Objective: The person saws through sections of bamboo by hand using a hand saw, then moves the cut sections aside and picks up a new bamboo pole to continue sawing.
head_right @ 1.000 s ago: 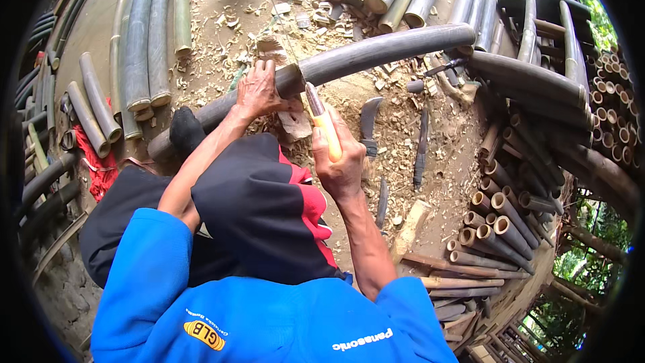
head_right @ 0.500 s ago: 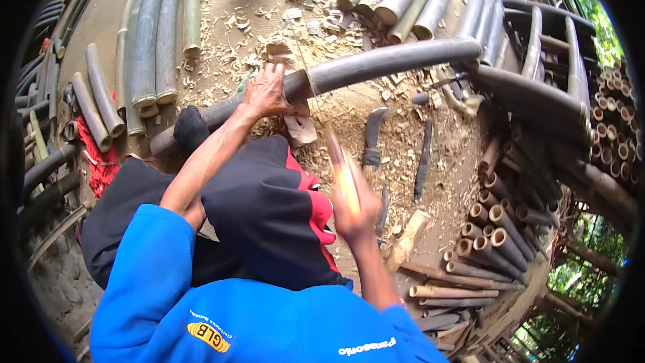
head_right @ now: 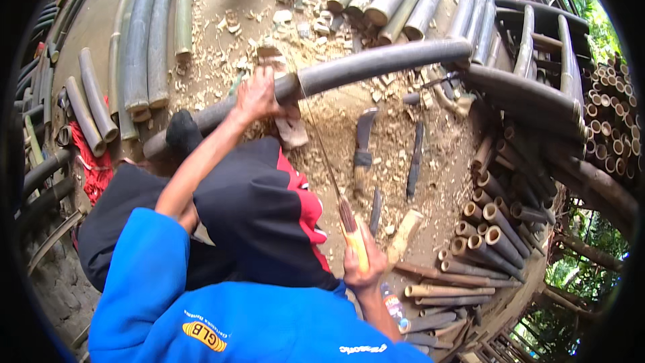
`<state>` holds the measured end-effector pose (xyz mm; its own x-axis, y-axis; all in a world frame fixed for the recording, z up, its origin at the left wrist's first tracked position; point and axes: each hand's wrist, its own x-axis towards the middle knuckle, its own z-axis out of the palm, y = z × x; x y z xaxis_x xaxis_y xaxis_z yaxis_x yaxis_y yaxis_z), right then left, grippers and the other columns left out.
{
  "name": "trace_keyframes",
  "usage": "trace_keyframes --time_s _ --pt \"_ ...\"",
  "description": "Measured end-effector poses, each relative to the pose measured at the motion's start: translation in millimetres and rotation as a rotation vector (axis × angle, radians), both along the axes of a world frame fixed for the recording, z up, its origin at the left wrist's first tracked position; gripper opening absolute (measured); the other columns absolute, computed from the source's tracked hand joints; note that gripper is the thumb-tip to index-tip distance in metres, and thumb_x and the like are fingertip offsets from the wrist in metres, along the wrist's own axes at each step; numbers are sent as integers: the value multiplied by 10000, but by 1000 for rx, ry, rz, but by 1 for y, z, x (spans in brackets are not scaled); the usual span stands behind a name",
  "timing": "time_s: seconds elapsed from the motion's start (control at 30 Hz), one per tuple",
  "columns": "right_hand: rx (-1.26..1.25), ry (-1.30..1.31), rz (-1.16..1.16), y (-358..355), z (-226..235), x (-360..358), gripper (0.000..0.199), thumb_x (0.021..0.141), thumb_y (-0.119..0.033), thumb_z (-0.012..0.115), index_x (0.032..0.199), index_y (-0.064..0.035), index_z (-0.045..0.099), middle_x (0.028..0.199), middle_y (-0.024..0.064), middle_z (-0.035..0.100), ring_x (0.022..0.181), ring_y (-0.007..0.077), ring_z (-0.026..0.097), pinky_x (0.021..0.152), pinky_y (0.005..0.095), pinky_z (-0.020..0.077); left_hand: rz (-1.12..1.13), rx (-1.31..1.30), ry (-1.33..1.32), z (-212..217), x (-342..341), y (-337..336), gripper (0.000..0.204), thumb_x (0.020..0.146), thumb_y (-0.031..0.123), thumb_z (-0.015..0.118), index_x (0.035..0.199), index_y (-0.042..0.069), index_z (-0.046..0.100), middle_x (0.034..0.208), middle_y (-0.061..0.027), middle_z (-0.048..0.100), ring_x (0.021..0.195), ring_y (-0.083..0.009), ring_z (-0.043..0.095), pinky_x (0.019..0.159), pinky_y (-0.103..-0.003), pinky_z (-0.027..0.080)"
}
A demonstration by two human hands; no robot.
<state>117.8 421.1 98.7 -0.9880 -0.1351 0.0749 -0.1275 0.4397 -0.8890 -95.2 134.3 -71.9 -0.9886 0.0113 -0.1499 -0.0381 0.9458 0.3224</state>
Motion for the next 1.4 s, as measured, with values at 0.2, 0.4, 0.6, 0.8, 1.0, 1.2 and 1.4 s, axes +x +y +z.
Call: trace_keyframes --time_s 0.2,0.4,0.6,0.8,1.0,1.2,1.4 --pt "-29 95 53 -79 -52 -158 343 977 -117 626 1263 71 660 1158 272 719 961 393 744 812 434 582 90 -102 133 0 2 15 1046 475 669 953 1206 50 532 1126 -129 616 1055 -320 672 821 -473 565" --pt "19 -3 50 -3 -18 -22 408 965 2 565 1332 180 578 1364 281 655 1122 347 743 884 373 621 23 -18 82 -5 10 1 1068 505 662 961 1247 30 525 1124 -164 600 1038 -362 673 833 -491 569" --pt "44 237 4 -67 -57 -142 305 970 -95 611 1227 61 663 1163 282 704 924 396 747 758 424 604 22 -58 99 8 -11 21 1012 546 634 949 1237 28 524 1170 -177 582 1076 -365 666 869 -495 569" --pt "-20 96 -11 -8 -27 -8 390 987 -71 589 1321 125 626 1239 276 716 1192 361 705 1024 389 541 5 -44 48 12 -2 9 1043 506 641 958 1222 11 534 1121 -161 601 1069 -347 662 877 -465 574" --pt "0 168 -12 -48 -60 -93 428 981 -106 618 1341 125 599 1180 279 725 1016 346 764 874 395 594 37 -92 100 18 -15 25 1001 552 537 977 1269 7 519 1209 -157 608 1145 -344 658 908 -499 566" --pt "9 29 48 -26 -38 -56 427 972 -52 590 1358 132 588 1319 285 679 1186 385 708 993 389 558 6 -44 68 8 -10 5 1047 505 579 986 1259 26 514 1170 -164 586 1102 -365 654 893 -509 576" --pt "66 116 -1 -23 -55 -73 383 997 -84 571 1310 127 632 1202 262 737 1048 301 763 901 357 591 39 -80 173 12 -15 17 996 480 533 999 1203 30 534 1121 -137 585 1026 -335 675 830 -466 578"
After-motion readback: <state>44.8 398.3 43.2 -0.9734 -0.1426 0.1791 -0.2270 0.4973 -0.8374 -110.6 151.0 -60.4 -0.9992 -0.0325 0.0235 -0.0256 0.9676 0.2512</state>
